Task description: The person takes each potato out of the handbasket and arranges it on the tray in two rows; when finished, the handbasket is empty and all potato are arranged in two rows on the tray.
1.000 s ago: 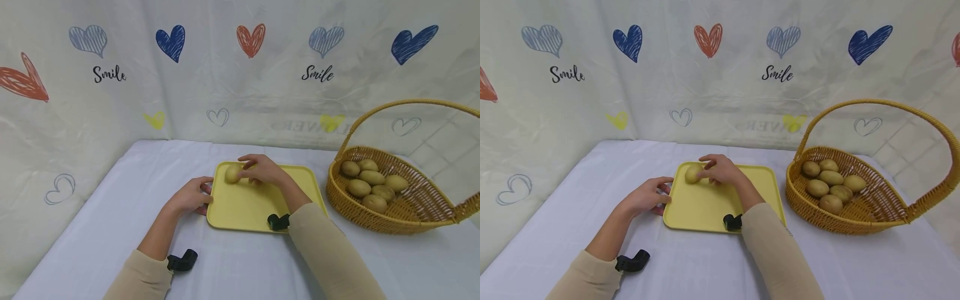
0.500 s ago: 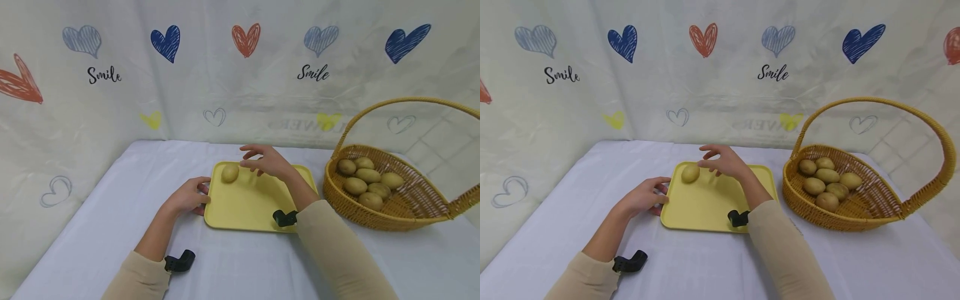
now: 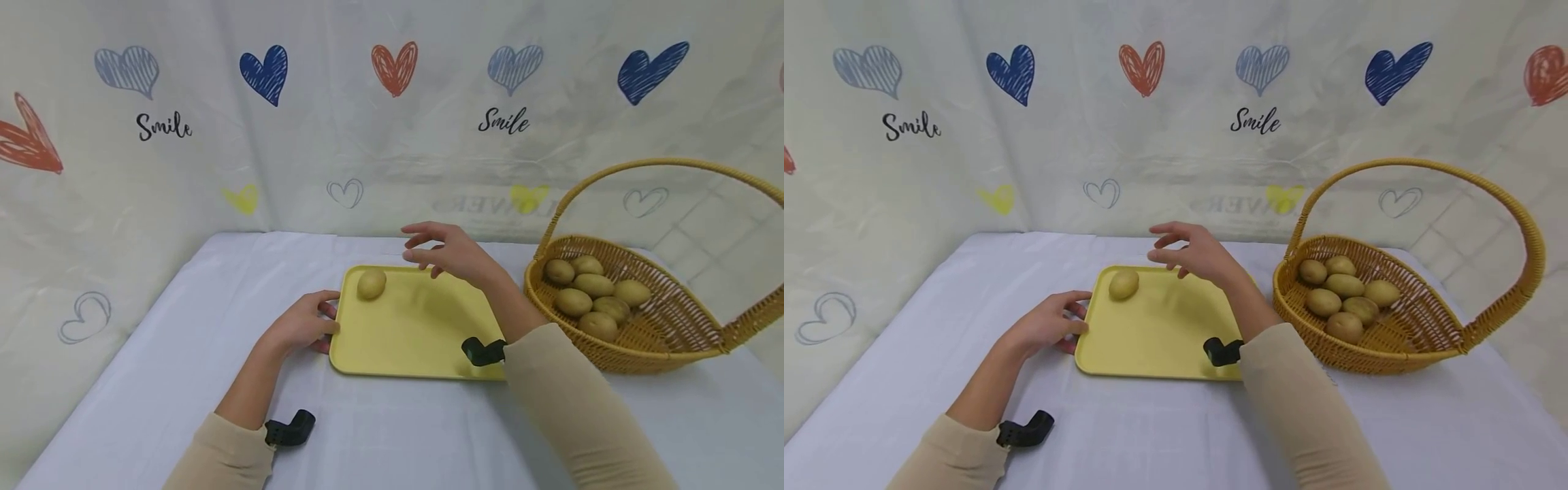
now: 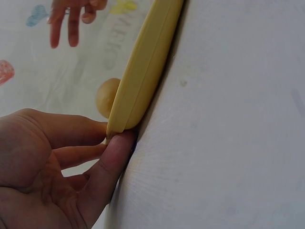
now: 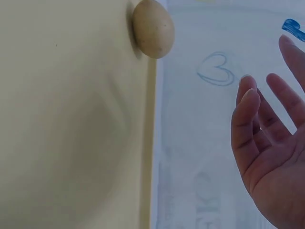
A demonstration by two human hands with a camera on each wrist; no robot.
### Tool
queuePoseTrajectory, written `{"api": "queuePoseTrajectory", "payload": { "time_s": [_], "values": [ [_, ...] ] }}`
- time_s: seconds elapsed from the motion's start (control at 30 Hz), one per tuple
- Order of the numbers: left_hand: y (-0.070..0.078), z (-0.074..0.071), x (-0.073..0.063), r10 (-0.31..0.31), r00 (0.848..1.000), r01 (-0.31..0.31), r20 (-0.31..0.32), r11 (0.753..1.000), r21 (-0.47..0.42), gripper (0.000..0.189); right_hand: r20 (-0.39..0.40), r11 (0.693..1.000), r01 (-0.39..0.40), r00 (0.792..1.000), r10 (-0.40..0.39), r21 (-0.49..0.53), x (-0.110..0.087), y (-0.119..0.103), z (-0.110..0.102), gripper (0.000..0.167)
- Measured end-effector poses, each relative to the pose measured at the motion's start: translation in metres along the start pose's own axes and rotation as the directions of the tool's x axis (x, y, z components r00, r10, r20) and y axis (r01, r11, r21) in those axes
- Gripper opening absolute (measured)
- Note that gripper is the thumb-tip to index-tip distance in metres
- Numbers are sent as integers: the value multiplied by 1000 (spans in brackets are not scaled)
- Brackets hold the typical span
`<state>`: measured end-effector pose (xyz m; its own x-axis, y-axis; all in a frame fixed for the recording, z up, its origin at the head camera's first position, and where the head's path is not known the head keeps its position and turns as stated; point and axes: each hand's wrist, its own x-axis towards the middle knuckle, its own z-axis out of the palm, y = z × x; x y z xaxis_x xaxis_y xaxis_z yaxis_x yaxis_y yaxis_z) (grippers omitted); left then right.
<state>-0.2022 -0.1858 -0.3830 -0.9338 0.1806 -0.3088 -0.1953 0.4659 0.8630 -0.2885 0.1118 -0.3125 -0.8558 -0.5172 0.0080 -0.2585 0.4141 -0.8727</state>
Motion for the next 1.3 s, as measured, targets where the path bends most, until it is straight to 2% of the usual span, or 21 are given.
{"api": "queuePoseTrajectory", "payload": {
  "time_s": [0.3, 0.77, 1.3],
  "values": [
    [-1, 1, 1, 3, 1000, -3, 4, 1000, -7, 69, -10, 999, 22, 1000, -22, -45, -14, -7, -19, 53],
    [0, 1, -2, 4, 1000, -4, 2, 1000, -15, 69, -65, 997, -4, 998, -2, -82, -36, -14, -49, 52],
    [-1, 2, -1, 4, 1000, -4, 4, 1000, -15, 68, -111, 979, -58, 993, 37, -195, -62, -27, -81, 52]
  ]
}}
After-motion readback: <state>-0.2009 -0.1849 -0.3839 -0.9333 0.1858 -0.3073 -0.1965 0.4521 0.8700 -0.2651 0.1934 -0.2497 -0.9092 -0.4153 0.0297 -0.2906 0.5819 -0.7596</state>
